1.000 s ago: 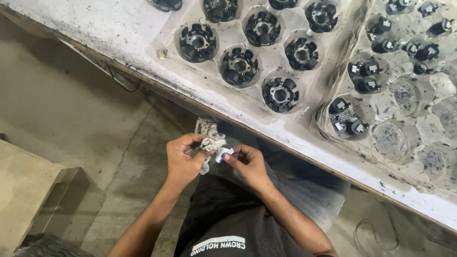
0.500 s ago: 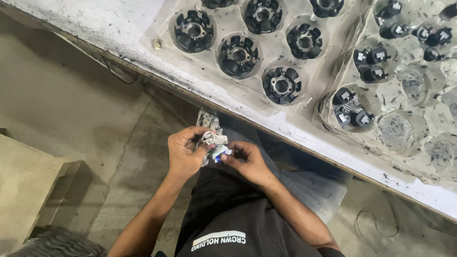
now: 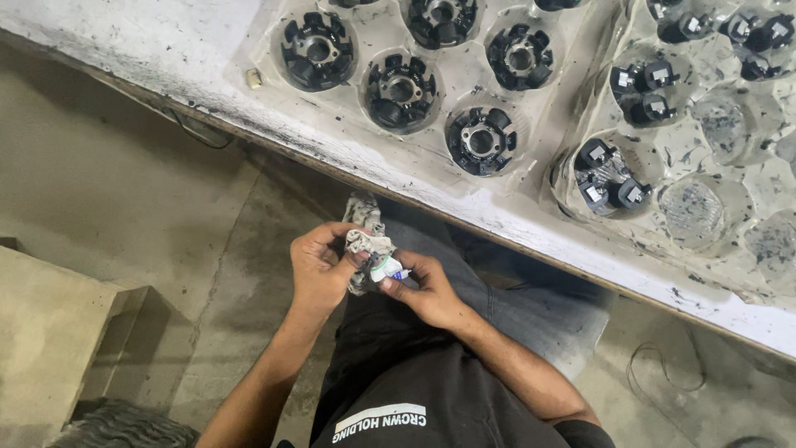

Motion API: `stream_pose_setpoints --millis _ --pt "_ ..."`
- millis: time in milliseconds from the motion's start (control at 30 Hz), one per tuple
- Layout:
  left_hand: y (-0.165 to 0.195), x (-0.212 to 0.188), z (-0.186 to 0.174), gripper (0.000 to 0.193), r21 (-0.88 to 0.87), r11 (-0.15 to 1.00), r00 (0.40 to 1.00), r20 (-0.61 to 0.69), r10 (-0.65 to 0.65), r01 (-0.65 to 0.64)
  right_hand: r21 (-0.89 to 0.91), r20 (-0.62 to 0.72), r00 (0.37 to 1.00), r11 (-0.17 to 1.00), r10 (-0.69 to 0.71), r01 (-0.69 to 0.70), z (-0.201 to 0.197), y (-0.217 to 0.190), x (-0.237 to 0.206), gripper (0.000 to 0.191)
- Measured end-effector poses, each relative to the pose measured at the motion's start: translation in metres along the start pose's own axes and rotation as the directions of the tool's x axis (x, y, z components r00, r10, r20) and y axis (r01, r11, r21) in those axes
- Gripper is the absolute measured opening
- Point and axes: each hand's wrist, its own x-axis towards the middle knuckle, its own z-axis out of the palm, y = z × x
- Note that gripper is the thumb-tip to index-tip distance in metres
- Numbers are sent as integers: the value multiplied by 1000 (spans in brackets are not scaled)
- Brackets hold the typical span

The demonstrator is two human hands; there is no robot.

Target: The person sits at a workbench holding a small glue tube and applies adhesive to black clutch-shoe assemblies one at a time, rotating each part in hand to reach the surfaces, then places the finished part into a molded tray filled with similar parts.

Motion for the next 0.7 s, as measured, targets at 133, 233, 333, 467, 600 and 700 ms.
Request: stream_pose_setpoints --millis 133,233,333,467,600,700 --pt "1 -1 -1 21 -23 1000 1000 -11 -20 19 -83 53 996 993 -74 79 2 -3 -2 23" --pt "1 -3 2 19 58 998 1000 -10 -27 27 26 33 999 999 23 -24 1 3 -3 19" --pt "2 -3 6 20 109 994 1000 13 4 -5 145 33 998 987 58 -62 -2 11 -6 20" --pt "7 -2 8 19 158 987 1000 11 5 -7 144 11 999 989 46 -47 -3 15 -7 20" --pt "17 -2 8 21 170 985 1000 26 10 -14 54 63 996 996 60 -64 2 5 -1 21" --pt "24 -1 9 23 198 980 999 33 16 -22 67 138 988 995 69 -78 1 -12 2 24"
